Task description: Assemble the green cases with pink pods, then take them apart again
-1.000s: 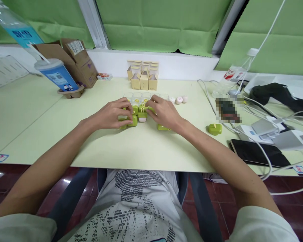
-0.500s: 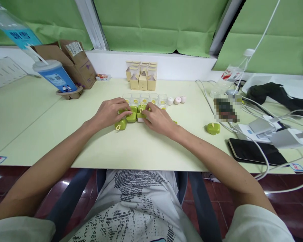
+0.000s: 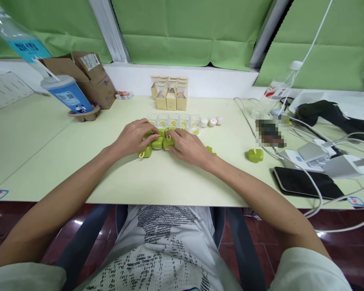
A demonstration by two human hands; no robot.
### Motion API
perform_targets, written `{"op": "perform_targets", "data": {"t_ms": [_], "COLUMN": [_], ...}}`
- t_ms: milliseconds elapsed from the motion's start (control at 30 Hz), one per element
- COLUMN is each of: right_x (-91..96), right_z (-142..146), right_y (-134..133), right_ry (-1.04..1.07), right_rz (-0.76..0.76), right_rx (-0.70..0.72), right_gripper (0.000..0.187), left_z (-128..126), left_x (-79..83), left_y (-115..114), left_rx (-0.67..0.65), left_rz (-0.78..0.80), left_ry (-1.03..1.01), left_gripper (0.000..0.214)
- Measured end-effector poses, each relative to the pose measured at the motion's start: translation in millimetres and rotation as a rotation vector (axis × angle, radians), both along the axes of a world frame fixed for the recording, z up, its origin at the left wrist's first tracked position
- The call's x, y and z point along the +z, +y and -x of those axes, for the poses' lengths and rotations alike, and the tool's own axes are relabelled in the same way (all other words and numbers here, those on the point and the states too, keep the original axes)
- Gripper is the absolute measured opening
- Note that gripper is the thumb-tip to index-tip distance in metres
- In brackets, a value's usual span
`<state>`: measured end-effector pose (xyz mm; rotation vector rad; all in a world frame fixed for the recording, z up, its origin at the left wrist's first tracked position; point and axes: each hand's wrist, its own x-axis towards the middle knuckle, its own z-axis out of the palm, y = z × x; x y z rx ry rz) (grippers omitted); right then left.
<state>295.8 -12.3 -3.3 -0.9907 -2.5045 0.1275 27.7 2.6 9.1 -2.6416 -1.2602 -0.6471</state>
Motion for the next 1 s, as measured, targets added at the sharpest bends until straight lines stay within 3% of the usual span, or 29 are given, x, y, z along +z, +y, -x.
{"op": "perform_targets", "data": {"t_ms": [167,500,1000], "right_x": [1.2,-1.2,-4.2], "right_z": [-2,-4,-2], "right_y": [1,3,2], "right_ry": [-0.002,0.025,-0.015], "right_rz": [0.005,0.009,0.029], "right_rx": [-0.006,0.007,0.013], "right_gripper": [0.029,0.032,0.038], "left_z": [-1,0,-1], "left_x": [-1.7,-2.6,4.2], "left_y": [0,1,14], "left_rx": [0.03,-0.001,0.003], "left_rz": [-0.007,0.002,0.074], "left_ry": [0.013,0.025,0.015], "left_gripper": [0.041,0.044,0.03]}}
